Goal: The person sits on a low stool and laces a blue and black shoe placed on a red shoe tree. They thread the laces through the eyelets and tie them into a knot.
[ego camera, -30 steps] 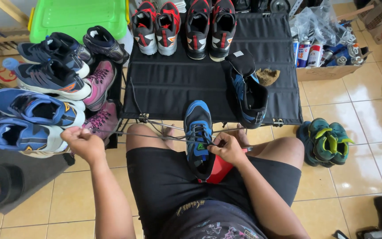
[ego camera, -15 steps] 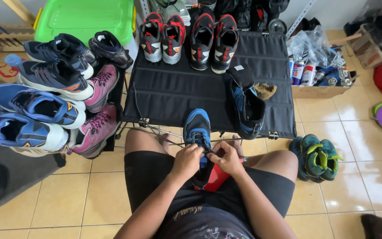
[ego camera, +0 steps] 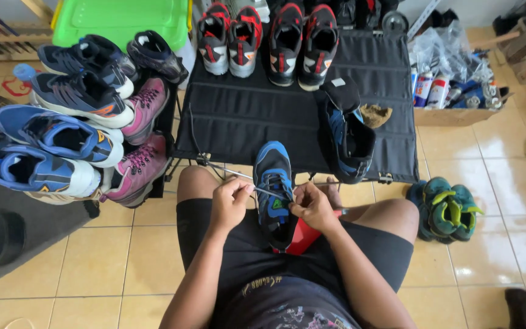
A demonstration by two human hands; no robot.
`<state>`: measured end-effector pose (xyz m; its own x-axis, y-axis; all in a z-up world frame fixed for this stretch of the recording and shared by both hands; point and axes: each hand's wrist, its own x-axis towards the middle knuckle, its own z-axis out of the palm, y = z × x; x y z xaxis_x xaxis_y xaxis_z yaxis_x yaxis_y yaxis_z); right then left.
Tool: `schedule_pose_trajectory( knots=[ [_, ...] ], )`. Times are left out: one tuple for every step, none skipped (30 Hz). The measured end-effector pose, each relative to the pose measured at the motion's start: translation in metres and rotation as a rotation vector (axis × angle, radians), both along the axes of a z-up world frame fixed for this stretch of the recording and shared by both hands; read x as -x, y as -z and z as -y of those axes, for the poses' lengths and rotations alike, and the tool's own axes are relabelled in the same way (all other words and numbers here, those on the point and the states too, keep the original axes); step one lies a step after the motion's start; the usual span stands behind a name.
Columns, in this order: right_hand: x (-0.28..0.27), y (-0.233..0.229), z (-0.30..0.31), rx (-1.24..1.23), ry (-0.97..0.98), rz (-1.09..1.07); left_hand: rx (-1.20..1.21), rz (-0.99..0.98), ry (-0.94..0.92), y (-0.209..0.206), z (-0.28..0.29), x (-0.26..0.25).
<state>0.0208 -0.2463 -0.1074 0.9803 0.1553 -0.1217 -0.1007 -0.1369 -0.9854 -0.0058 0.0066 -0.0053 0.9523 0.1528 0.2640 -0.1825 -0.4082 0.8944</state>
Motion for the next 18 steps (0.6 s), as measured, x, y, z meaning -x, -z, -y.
schedule_pose_trajectory(
  knots=[
    [-0.001,0.000,0.003,0.037,-0.016,0.030,-0.030,-0.017,0.046,0.007,-0.006,-0.002],
    [-0.002,-0.001,0.006,0.075,-0.032,0.060,-0.060,-0.033,0.091,0.014,-0.011,-0.004],
    [0.001,-0.007,0.007,0.077,-0.030,0.058,-0.058,-0.035,0.093,0.005,-0.013,0.000],
    [0.005,-0.014,0.008,0.156,-0.056,0.094,-0.068,-0.175,0.165,-0.004,-0.015,0.004],
    [0.008,-0.020,0.007,0.231,-0.084,0.131,-0.080,-0.313,0.234,-0.014,-0.019,0.007],
    [0.010,-0.020,0.010,0.231,-0.085,0.130,-0.080,-0.314,0.233,-0.012,-0.020,0.007],
    [0.012,-0.019,0.012,0.263,-0.085,0.141,-0.165,-0.418,0.294,-0.009,-0.023,0.006],
    [0.014,-0.019,0.014,0.295,-0.085,0.151,-0.249,-0.521,0.354,-0.007,-0.025,0.006],
    [0.013,-0.014,0.015,0.295,-0.083,0.148,-0.250,-0.524,0.355,-0.009,-0.023,0.004],
    [0.012,-0.009,0.017,0.283,-0.083,0.145,-0.364,-0.598,0.398,-0.011,-0.022,0.002],
    [0.008,-0.004,0.019,0.274,-0.083,0.145,-0.477,-0.666,0.441,-0.014,-0.020,-0.001],
    [0.009,-0.004,0.020,0.276,-0.081,0.146,-0.476,-0.664,0.442,-0.024,-0.014,-0.006],
    [0.010,-0.004,0.020,0.285,-0.075,0.152,-0.540,-0.701,0.455,-0.034,-0.009,-0.010],
    [0.010,-0.004,0.020,0.294,-0.070,0.158,-0.604,-0.737,0.468,-0.044,-0.005,-0.014],
    [0.012,-0.009,0.017,0.295,-0.071,0.160,-0.602,-0.736,0.466,-0.033,-0.001,-0.019],
    [0.013,-0.014,0.013,0.313,-0.044,0.192,-0.551,-0.538,0.393,-0.021,0.002,-0.024],
    [0.015,-0.019,0.009,0.331,-0.018,0.223,-0.498,-0.341,0.320,-0.010,0.005,-0.030],
    [0.014,-0.022,0.008,0.332,-0.019,0.225,-0.497,-0.340,0.319,0.007,0.012,-0.033]
  ],
)
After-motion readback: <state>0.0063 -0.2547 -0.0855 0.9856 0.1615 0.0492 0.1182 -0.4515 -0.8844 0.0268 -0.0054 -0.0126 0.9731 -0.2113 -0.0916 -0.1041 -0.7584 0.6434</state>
